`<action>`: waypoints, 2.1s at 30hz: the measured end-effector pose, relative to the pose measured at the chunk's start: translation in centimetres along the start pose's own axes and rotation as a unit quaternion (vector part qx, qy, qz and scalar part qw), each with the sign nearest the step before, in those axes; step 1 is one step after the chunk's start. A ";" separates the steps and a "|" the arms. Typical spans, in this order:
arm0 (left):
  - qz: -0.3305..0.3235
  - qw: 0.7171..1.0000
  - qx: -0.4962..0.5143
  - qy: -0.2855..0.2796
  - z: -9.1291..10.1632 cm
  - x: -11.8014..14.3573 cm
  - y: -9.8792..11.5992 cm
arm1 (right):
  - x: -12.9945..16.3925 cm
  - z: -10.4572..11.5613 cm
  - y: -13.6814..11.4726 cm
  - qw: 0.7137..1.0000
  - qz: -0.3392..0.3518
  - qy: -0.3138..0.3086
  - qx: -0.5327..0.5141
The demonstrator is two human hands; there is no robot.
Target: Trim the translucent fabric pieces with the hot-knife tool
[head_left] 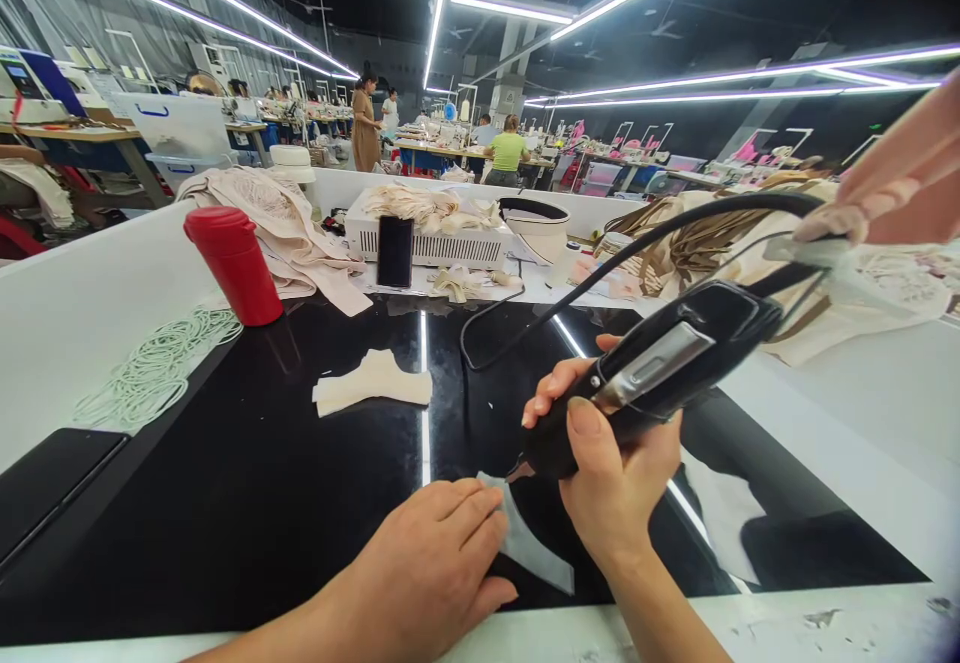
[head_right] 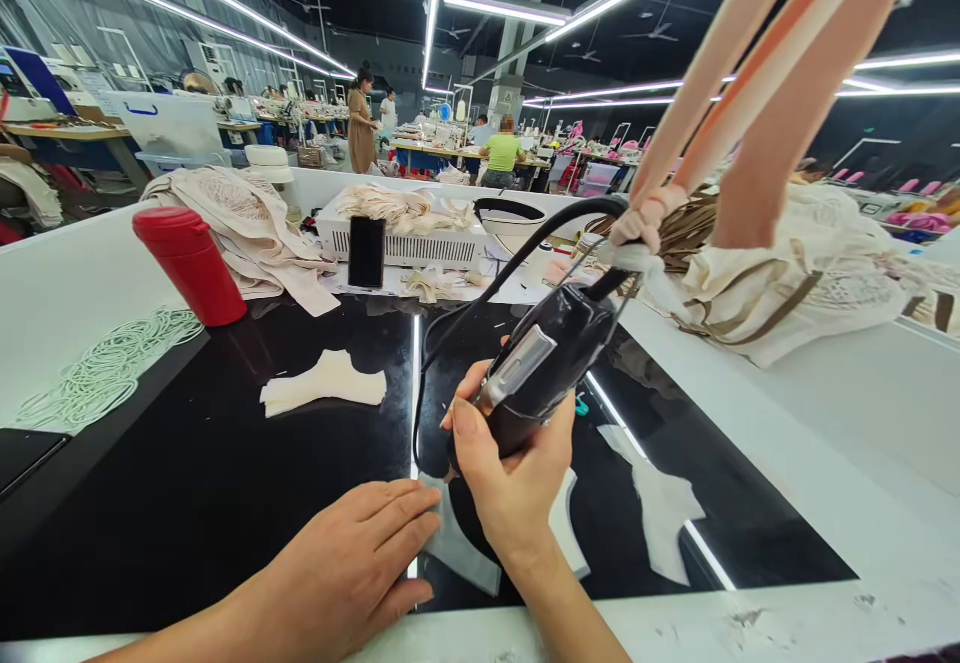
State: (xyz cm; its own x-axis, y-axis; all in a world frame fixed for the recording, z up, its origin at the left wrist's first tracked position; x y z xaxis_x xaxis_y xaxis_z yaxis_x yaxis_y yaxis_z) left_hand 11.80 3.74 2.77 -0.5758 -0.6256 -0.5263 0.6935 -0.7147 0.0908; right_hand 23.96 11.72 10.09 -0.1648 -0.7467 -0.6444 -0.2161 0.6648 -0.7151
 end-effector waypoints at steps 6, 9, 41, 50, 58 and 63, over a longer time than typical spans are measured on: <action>-0.004 1.000 -0.009 0.021 0.2 -0.2 0.1 | 0.1 0.2 0.2 1.000 0.002 0.002 0.002; -0.003 1.000 -0.009 0.029 0.2 -0.2 0.1 | 0.1 0.2 0.2 1.000 0.008 0.007 0.009; -0.005 0.999 -0.018 0.031 0.1 -0.1 0.1 | 0.1 -0.8 1.2 0.999 -0.016 0.011 -0.043; -0.018 0.999 -0.029 0.017 -0.2 0.0 0.1 | -0.1 -1.4 1.7 0.997 -0.025 0.012 -0.066; -0.010 1.000 -0.015 0.012 -0.5 0.1 0.0 | -0.2 -1.3 1.8 0.998 -0.040 0.008 -0.054; -0.004 1.000 0.006 0.009 0.0 0.0 -0.1 | -0.4 0.0 -0.1 0.999 -0.035 0.016 -0.032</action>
State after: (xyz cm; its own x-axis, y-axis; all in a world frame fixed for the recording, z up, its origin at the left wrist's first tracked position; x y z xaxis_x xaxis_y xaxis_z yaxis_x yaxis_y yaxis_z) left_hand 11.78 3.81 2.77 -0.5731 -0.6142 -0.5426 0.6840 -0.7231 0.0961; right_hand 24.03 11.93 10.42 -0.1778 -0.7921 -0.5839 -0.2894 0.6092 -0.7383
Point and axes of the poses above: each hand's wrist, its own x-axis away from the middle knuckle, its own z-axis out of the back of the hand, y = z × x, the point moved 7 cm from there along -x, towards the middle knuckle, and after that the axes turned 3 degrees about z, right-handed, at the moved point
